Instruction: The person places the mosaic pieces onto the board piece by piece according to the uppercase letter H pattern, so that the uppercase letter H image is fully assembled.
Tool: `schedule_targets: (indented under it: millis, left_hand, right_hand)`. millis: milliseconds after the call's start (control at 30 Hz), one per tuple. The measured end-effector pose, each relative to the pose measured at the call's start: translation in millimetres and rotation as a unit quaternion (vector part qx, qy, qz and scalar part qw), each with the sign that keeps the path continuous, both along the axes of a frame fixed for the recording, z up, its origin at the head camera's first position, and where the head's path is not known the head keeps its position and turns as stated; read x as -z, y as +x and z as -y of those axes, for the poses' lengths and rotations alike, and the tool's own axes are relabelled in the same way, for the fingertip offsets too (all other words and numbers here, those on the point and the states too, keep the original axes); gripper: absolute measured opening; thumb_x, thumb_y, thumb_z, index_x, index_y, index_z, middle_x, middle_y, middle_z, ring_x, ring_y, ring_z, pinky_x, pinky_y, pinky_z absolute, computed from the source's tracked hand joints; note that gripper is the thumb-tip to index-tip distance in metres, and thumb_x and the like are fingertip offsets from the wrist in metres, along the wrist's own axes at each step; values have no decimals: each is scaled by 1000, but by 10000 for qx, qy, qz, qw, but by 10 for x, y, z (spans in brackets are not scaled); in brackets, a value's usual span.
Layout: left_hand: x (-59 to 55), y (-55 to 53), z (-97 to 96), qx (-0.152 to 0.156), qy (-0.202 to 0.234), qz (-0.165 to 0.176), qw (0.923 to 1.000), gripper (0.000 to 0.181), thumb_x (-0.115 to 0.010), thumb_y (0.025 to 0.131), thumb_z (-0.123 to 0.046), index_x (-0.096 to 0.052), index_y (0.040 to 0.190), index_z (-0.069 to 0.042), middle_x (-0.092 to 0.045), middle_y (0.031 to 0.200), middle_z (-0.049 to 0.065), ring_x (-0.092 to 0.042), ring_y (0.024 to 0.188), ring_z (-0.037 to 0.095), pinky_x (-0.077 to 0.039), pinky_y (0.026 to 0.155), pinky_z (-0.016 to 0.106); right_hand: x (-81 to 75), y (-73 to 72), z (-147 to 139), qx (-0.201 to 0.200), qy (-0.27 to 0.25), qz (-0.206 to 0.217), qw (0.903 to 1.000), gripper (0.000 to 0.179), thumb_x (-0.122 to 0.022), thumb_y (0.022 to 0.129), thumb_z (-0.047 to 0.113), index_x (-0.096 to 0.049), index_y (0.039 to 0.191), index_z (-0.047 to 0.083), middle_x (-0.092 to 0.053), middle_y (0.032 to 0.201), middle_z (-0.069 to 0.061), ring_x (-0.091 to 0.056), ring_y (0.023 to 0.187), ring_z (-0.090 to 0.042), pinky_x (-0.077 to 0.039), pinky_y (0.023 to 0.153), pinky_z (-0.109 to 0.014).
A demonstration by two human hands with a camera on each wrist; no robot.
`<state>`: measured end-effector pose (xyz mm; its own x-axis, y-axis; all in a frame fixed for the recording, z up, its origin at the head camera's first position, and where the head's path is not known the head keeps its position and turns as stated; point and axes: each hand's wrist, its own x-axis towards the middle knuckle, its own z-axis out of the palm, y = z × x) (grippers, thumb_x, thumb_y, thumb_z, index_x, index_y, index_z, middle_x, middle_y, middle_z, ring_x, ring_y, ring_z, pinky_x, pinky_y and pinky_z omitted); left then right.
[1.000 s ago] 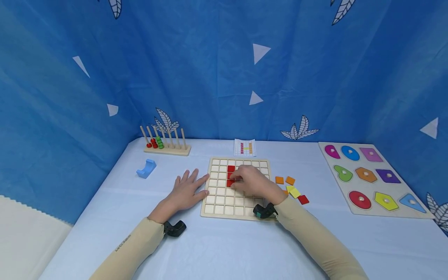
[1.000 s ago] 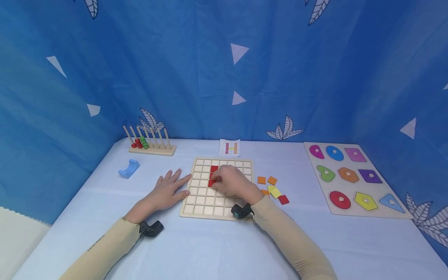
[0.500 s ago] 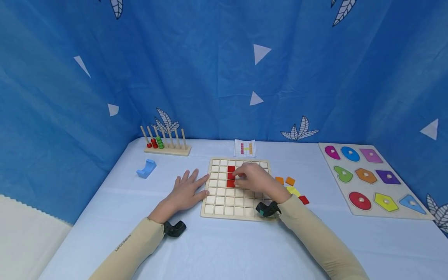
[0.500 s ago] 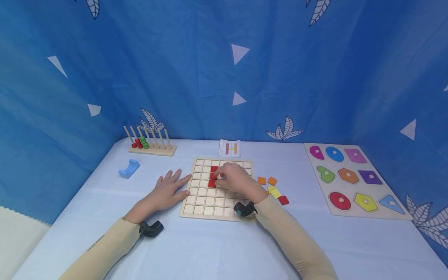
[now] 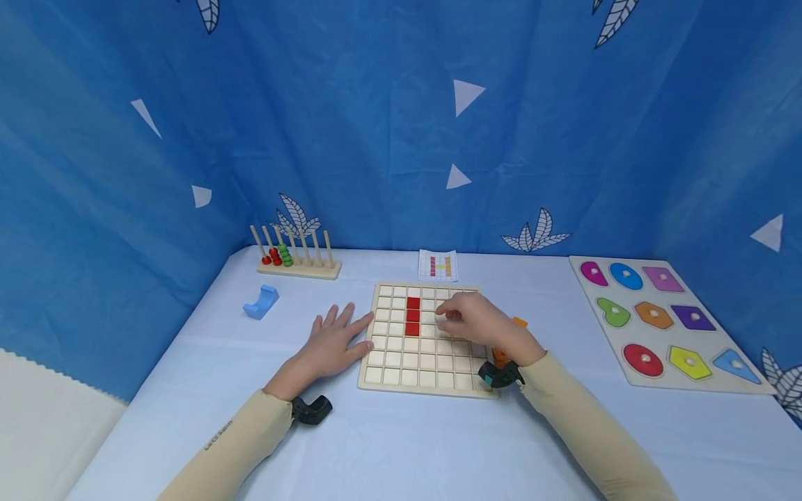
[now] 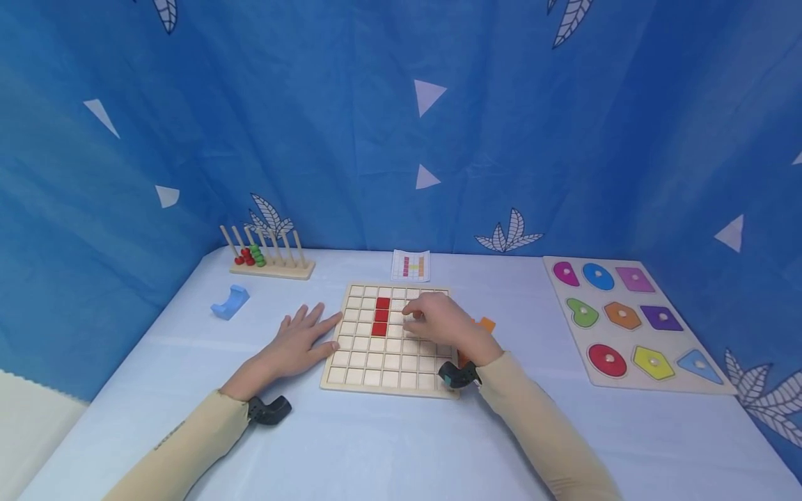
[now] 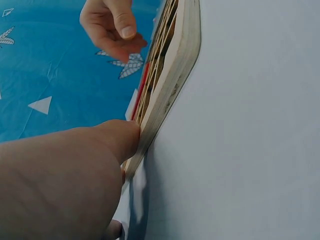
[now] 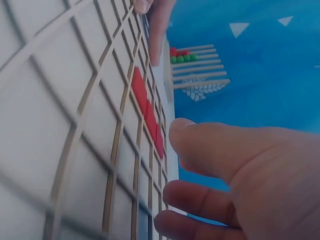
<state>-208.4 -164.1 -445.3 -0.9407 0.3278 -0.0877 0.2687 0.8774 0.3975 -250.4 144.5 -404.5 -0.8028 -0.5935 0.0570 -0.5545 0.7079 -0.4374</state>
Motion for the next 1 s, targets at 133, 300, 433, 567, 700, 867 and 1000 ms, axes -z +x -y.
schedule_targets:
  millis: [133,300,433,567,700,867,1000]
  left_hand:
    - [1,-5,2,-25,-8,-16,10000,64,-56,102,-44,-38,159,-20,-20,168,26,-8,155,55,-7,119,76]
    - [11,-11,2,-56,-4,-8,10000,64,-56,102,-44,-38,159,-21,-20,168,25,-8,155,54,-7,120,75]
    - [9,-7,-5,-41,28,-30,10000,64,-56,102,-43,-39,159,-20,-20,168,26,-8,155,55,-7,119,76]
    - [15,-9,-8,-27,15,-57,10000,64,-56,102,-43,-39,159,-20,-21,168,26,-9,155,55,-7,119,76]
    - [15,-11,-7,-5,8,-28,10000,64,-56,102,-44,-38,159,-20,-20,168,26,-8,155,55,-7,119,76]
    - [12,-8,3,2,-2,-14,10000,64,-56,102,-43,-38,159,-20,-20,168,26,-8,155,56,-7,119,77]
    - [28,-11,7,12,4,-15,10000,64,-56,102,-44,-38,159,-20,-20,168,26,-8,155,56,-7,119,77]
  right_hand:
    - [27,15,-182,291,82,38,9995,28,-75,93,21,-76,117,5,-74,98,-5,-56,78,-13,-50,71,-28]
    - [42,76,-404,623,112,151,9979,29,-76,92,20,-76,115,3,-70,89,-3,-54,76,-14,-49,66,-24]
    - [55,148,-581,772,150,63,9969,28,-77,91,19,-76,114,2,-67,84,-2,-53,75,-13,-48,64,-23]
    - [61,232,-730,926,199,-8,9955,27,-77,91,19,-77,113,4,-68,86,0,-55,77,-12,-52,69,-25]
    - [36,335,-829,1068,252,-42,9940,28,-77,90,19,-77,114,4,-70,89,0,-57,78,-12,-54,70,-25]
    - [-6,459,-908,1133,370,-80,9928,27,-78,89,19,-77,112,5,-68,86,1,-54,75,-11,-50,60,-21]
    - [-8,547,-973,1117,406,-203,9927,27,-80,87,18,-78,110,6,-66,82,3,-54,74,-10,-49,61,-20]
